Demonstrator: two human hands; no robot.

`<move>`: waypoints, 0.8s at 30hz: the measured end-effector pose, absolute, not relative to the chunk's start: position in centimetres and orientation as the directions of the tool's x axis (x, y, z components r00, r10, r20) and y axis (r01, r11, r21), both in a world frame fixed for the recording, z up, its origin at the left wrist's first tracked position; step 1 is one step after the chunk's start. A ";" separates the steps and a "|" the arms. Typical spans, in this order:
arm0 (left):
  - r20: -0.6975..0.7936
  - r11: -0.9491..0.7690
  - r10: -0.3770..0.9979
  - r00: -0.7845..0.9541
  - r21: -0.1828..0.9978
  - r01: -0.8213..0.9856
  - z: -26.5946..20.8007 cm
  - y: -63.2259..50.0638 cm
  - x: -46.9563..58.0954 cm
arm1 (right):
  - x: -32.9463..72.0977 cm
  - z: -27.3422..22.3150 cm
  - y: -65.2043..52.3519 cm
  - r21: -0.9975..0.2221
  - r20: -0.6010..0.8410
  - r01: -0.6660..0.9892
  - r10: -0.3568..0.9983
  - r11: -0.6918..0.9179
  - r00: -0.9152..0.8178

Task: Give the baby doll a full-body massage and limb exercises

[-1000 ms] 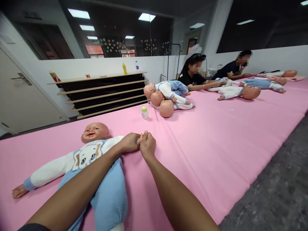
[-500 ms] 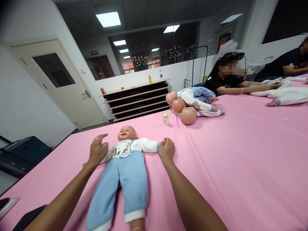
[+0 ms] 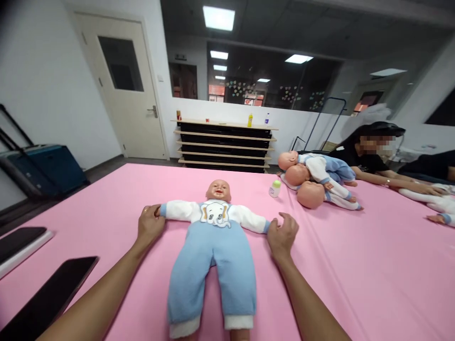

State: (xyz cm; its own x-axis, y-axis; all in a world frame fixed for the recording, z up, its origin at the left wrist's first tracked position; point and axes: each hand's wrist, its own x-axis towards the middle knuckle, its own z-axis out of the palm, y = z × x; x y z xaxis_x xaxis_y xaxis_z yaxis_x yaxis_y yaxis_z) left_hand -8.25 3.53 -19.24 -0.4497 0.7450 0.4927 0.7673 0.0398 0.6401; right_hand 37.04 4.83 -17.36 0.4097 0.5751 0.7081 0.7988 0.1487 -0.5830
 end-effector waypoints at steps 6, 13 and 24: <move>0.167 -0.148 0.719 -0.675 0.985 0.086 -19.6 4.8 -8.5 | 25.0 -8.8 4.0 -0.404 0.808 0.731 0.589 0.550 0.004; 0.166 -0.311 0.810 -0.563 0.935 -0.172 -19.3 4.8 -8.2 | 4.2 -10.7 9.7 -0.577 0.349 0.442 0.697 0.687 -0.627; 0.189 -0.240 0.782 -0.594 0.971 -0.007 -19.6 4.7 -7.4 | 2.0 -15.5 11.2 -0.685 0.216 0.384 0.676 0.619 -0.705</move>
State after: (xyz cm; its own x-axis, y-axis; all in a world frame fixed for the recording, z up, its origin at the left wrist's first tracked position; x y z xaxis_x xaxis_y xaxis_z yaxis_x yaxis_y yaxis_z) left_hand -7.44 4.67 -19.59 -0.5944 0.7817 0.1889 -0.0074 -0.2402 0.9707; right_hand 1.99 11.24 -15.52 -0.7047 0.6759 0.2157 0.3841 0.6191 -0.6850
